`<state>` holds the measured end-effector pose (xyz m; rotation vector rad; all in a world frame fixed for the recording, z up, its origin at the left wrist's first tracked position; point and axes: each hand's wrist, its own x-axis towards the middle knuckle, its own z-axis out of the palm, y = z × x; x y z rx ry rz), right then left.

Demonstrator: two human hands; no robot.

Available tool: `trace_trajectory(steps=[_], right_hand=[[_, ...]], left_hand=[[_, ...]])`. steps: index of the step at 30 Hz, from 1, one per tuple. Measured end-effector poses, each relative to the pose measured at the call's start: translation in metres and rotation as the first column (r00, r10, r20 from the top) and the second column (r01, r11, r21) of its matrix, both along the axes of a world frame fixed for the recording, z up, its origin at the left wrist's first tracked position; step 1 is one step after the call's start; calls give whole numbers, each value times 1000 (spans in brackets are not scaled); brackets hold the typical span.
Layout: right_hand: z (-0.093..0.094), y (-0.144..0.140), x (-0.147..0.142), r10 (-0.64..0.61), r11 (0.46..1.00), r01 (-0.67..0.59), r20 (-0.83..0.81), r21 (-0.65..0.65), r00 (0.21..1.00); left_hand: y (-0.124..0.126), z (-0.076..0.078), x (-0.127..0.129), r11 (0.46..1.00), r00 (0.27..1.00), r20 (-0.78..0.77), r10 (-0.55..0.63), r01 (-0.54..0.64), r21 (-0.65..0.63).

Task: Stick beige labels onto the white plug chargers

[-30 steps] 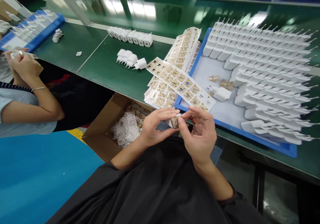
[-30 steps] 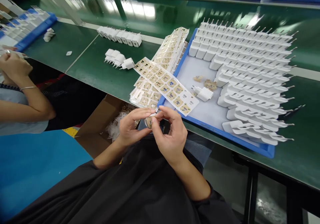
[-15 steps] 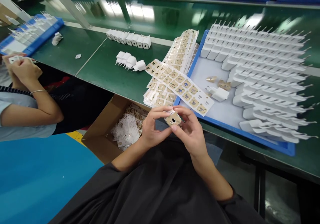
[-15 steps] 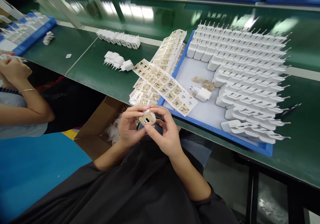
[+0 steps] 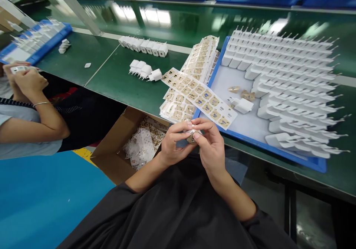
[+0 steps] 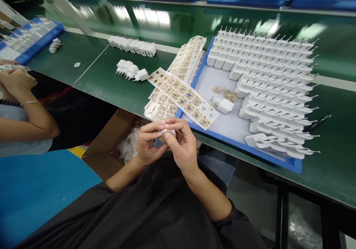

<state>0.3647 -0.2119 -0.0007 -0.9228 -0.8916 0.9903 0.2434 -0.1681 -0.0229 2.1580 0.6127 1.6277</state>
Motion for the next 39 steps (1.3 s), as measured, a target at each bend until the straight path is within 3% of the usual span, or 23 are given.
trace_trajectory(steps=[8, 11, 14, 16, 19, 21, 23, 25, 27, 29, 34, 39], right_hand=[[-1, -1, -2, -30, 999, 31, 9, -27, 999], [-2, -1, 8, 65, 997, -62, 53, -44, 997], [0, 3, 20, 164, 986, -155, 220, -59, 962], [4, 8, 24, 117, 993, -120, 372, -15, 921], [10, 15, 22, -57, 989, -35, 587, 145, 807], [11, 17, 16, -168, 960, -38, 676, 278, 718], [6, 17, 5, -173, 931, -109, 684, 348, 709], [-10, 19, -11, 0, 940, -216, 633, 265, 774], [-37, 27, -36, 263, 948, -318, 535, 11, 803], [-74, 44, -68, 490, 870, -393, 435, -298, 755], [-167, 80, -144, 642, 760, -459, 425, -460, 638], [-226, 72, -172, 744, 643, -451, 367, -618, 558]], left_hand=[[1, -1, 1, 998, 1000, 6, 29, -29, 59], [1, -2, -3, 1000, 1000, 22, 3, -3, 9], [1, -3, -8, 999, 1000, 23, -18, 19, -51], [1, -2, -12, 998, 1000, 17, -25, 26, -63], [0, -2, -19, 993, 1000, -7, -9, 8, -116], [2, -4, -28, 973, 999, -11, 42, -43, -226], [7, -7, -42, 925, 990, 3, 138, -128, -358], [14, -10, -63, 864, 966, 11, 258, -225, -450], [21, -14, -89, 813, 930, -1, 368, -322, -485], [27, -17, -113, 774, 893, -17, 451, -400, -490], [46, -22, -155, 677, 806, -71, 588, -538, -501], [86, -22, -172, 676, 783, -80, 617, -579, -455]])
